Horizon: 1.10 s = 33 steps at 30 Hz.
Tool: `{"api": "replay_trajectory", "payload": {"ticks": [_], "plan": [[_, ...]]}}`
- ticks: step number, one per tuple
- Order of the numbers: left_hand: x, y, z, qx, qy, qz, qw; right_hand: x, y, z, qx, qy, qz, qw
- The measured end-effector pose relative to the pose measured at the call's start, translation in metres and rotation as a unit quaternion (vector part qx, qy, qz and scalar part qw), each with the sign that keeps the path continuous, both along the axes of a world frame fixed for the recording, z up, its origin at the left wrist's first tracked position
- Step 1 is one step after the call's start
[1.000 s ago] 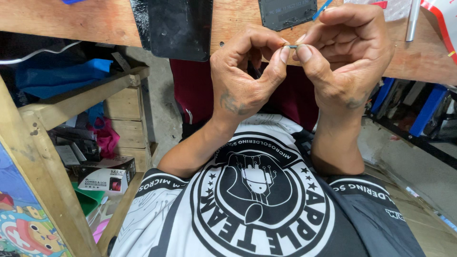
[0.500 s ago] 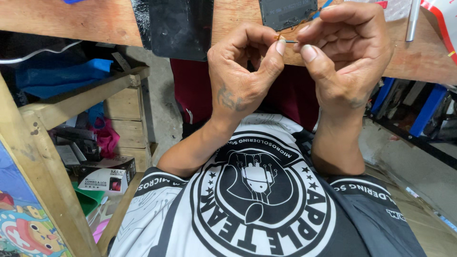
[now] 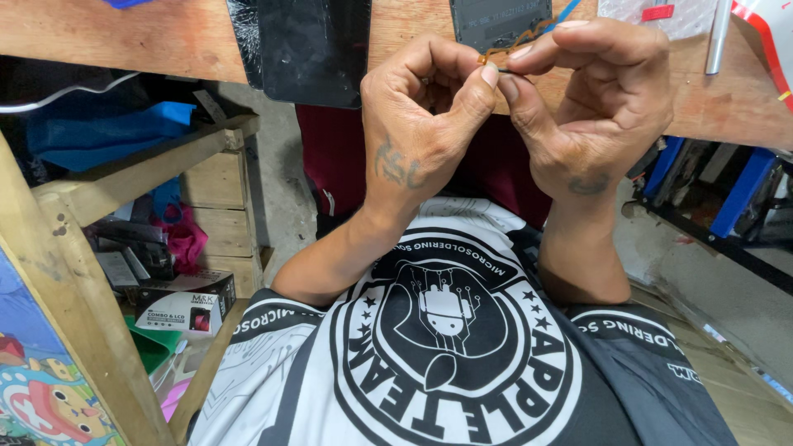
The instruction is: The person manipulates a small electronic component, likely a ribbon cable, using a precision knife to scrape or clean its surface. They then apply a substance from a marker-like tool and inspect the component under a UV light source.
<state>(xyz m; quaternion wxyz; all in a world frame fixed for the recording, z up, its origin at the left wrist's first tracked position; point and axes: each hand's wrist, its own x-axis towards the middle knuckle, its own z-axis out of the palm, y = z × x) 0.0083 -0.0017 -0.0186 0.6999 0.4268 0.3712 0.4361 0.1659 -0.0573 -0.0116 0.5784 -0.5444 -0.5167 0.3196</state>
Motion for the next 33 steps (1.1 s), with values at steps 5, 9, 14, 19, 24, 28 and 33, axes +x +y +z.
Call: {"api": "replay_trajectory", "payload": {"ticks": [5,9,14,19,24,28,33], "plan": [[-0.0001,0.0003,0.0003,-0.002,0.000,0.000,1.000,0.0004,-0.0001,-0.0004,0.006,-0.015,-0.001,1.000],[-0.0005,0.0003,0.0004,-0.003,-0.002,-0.001,1.000,0.0009,0.0016,-0.0018,-0.001,0.012,-0.003,1.000],[0.0000,0.0009,-0.0007,-0.012,-0.008,0.004,1.000,0.0048,0.0002,0.0003,-0.006,0.017,0.007,1.000],[0.0002,0.0007,-0.0011,-0.007,-0.010,0.011,1.000,0.0041,-0.0025,0.0007,-0.026,0.037,-0.010,0.999],[0.0011,0.0009,-0.0008,-0.002,-0.006,0.011,1.000,0.0041,-0.0017,-0.0004,-0.032,0.039,-0.009,0.999],[0.0011,0.0010,-0.0005,-0.001,-0.007,0.004,1.000,0.0043,-0.0002,-0.0011,-0.018,0.028,0.001,0.999],[-0.0015,0.0018,-0.0022,-0.009,-0.031,-0.017,0.999,0.0028,0.0000,-0.0021,-0.022,0.038,-0.009,0.999]]}}
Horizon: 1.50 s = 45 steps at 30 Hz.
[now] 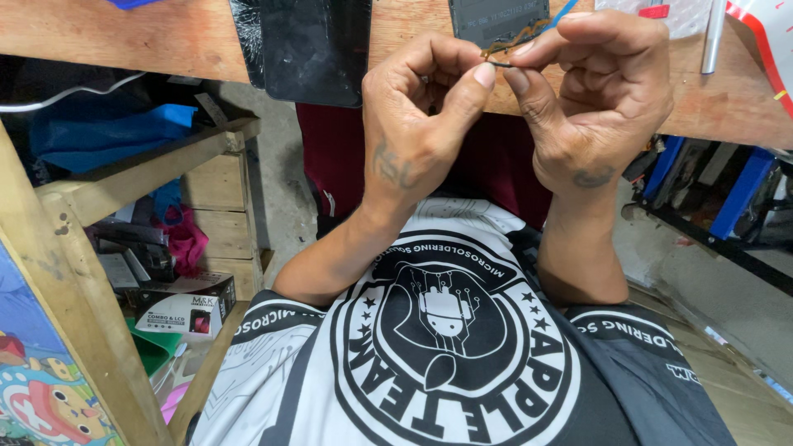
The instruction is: The person manipulates a small electronic component, likely a ribbon cable, using a precision knife to scrape or clean its surface. They then apply a substance from a marker-like tool and inspect the component under a UV light source.
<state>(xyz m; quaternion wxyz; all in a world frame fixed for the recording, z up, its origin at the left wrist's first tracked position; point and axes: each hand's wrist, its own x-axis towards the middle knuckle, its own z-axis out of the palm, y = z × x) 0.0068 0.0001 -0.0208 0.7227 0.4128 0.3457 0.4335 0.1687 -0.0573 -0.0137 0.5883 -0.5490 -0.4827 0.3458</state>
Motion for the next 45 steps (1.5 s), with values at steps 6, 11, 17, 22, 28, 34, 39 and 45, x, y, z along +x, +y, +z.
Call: {"api": "replay_trajectory", "payload": {"ticks": [6,11,17,22,28,34,39,45], "plan": [[-0.0067,0.0003,-0.0018,-0.015,-0.056,-0.014,0.998,0.0003,-0.0005,0.0016,-0.023,0.018,-0.012,1.000],[-0.0048,0.0003,-0.0028,-0.015,-0.058,-0.008,0.998,0.0001,-0.0003,0.0027,-0.030,0.033,-0.018,0.999],[-0.0016,0.0002,-0.0056,-0.015,-0.027,0.004,1.000,0.0002,0.0006,0.0033,-0.036,0.025,-0.012,0.999],[0.0003,-0.0001,-0.0067,-0.020,-0.038,0.009,0.999,0.0017,-0.0018,0.0032,-0.038,0.008,-0.007,0.999],[-0.0003,0.0006,-0.0056,0.000,-0.025,0.009,1.000,0.0049,-0.0021,-0.0004,-0.026,-0.010,0.006,1.000],[0.0001,0.0012,-0.0047,-0.010,-0.021,0.021,1.000,0.0044,-0.0042,-0.0004,-0.033,-0.018,0.002,0.999],[0.0000,0.0008,-0.0038,-0.018,-0.027,0.021,0.999,0.0049,-0.0033,-0.0011,-0.035,-0.007,0.001,0.999],[-0.0001,0.0010,-0.0027,-0.012,-0.012,0.024,1.000,0.0044,-0.0034,-0.0003,-0.032,-0.003,0.000,0.999]]}}
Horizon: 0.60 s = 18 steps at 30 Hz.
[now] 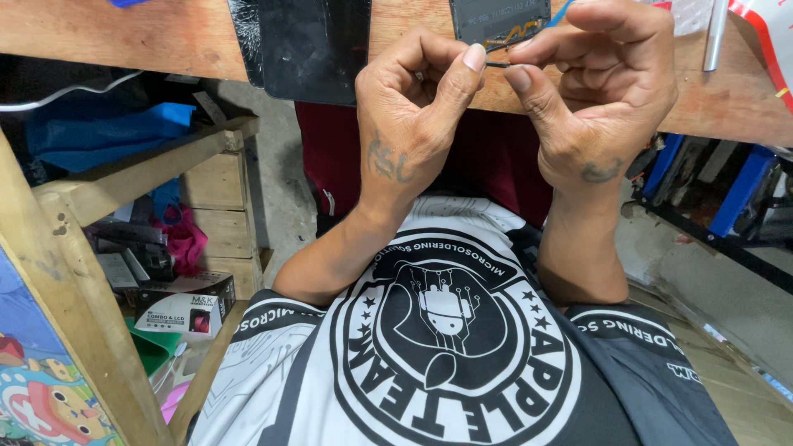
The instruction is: The person manipulates a small electronic component, likely a ribbon cable, using a precision knife to scrape or clean its surface. They then apply a substance from a marker-like tool and inspect the component under a UV light source.
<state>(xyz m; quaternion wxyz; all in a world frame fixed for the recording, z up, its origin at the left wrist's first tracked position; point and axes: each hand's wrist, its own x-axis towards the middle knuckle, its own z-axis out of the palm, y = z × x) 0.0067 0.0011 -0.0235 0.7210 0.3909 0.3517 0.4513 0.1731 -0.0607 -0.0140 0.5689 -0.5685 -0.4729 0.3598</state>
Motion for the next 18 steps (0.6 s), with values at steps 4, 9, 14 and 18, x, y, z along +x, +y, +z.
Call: {"api": "replay_trajectory", "payload": {"ticks": [4,9,14,18], "plan": [[0.000,0.000,0.000,0.002,0.007,0.004,1.000,-0.001,0.002,0.002,-0.008,0.008,-0.010,1.000],[0.001,-0.001,-0.001,-0.001,0.001,0.008,1.000,-0.002,-0.001,0.008,-0.024,0.024,-0.047,0.998],[0.002,-0.001,-0.003,0.013,0.012,0.014,1.000,0.012,-0.006,0.007,0.005,-0.025,-0.073,0.997],[0.003,-0.002,-0.004,0.011,0.013,0.022,1.000,0.021,-0.011,0.003,0.041,-0.181,-0.048,0.981]]}}
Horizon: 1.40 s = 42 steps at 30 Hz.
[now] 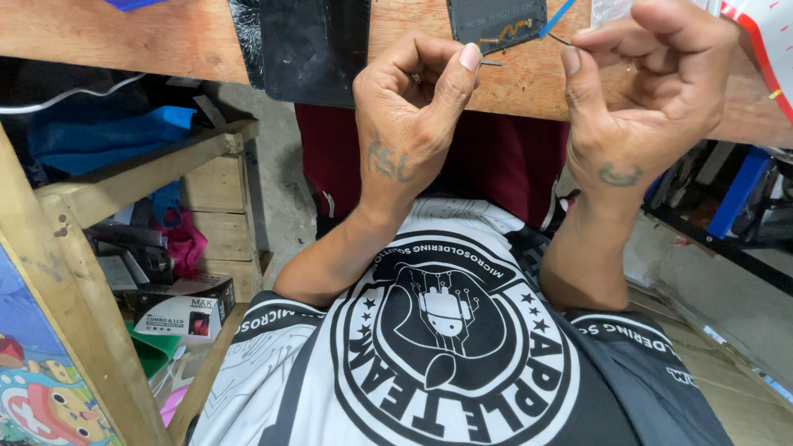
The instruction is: The person manipulates a small electronic component, likely a ribbon cable, using a precision knife to scrape or clean its surface. They then apply a substance from a marker-like tool and inspect the component under a UV light source.
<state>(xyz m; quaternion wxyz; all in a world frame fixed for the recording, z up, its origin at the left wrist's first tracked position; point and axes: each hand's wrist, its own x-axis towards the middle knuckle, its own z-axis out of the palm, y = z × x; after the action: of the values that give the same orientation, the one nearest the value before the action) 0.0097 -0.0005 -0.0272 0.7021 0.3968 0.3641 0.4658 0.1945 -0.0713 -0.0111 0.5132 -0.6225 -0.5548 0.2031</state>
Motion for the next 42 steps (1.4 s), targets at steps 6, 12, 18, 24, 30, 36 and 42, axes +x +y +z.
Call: {"api": "replay_trajectory", "payload": {"ticks": [6,12,18,24,30,36,42], "plan": [[0.002,0.000,0.002,-0.007,0.016,0.013,1.000,0.000,-0.004,0.003,-0.037,-0.078,-0.013,0.996],[0.004,-0.001,0.001,0.005,0.025,0.028,0.999,-0.002,-0.003,0.006,-0.056,-0.097,-0.019,0.994],[0.004,0.000,-0.001,0.014,0.024,0.037,0.999,0.000,-0.004,0.007,-0.067,-0.101,-0.026,0.992],[0.004,0.000,-0.002,0.028,0.029,0.035,0.999,0.006,-0.005,0.005,-0.073,-0.092,-0.021,0.993],[0.006,0.001,-0.001,0.016,0.028,0.042,0.999,0.012,-0.010,0.006,-0.012,-0.102,-0.056,0.993],[0.009,-0.002,0.007,0.006,0.038,0.051,0.998,-0.004,0.002,0.010,-0.013,-0.024,-0.077,0.997],[0.014,-0.002,0.012,-0.001,0.017,0.041,0.999,-0.027,0.012,0.020,-0.029,0.019,0.000,0.999]]}}
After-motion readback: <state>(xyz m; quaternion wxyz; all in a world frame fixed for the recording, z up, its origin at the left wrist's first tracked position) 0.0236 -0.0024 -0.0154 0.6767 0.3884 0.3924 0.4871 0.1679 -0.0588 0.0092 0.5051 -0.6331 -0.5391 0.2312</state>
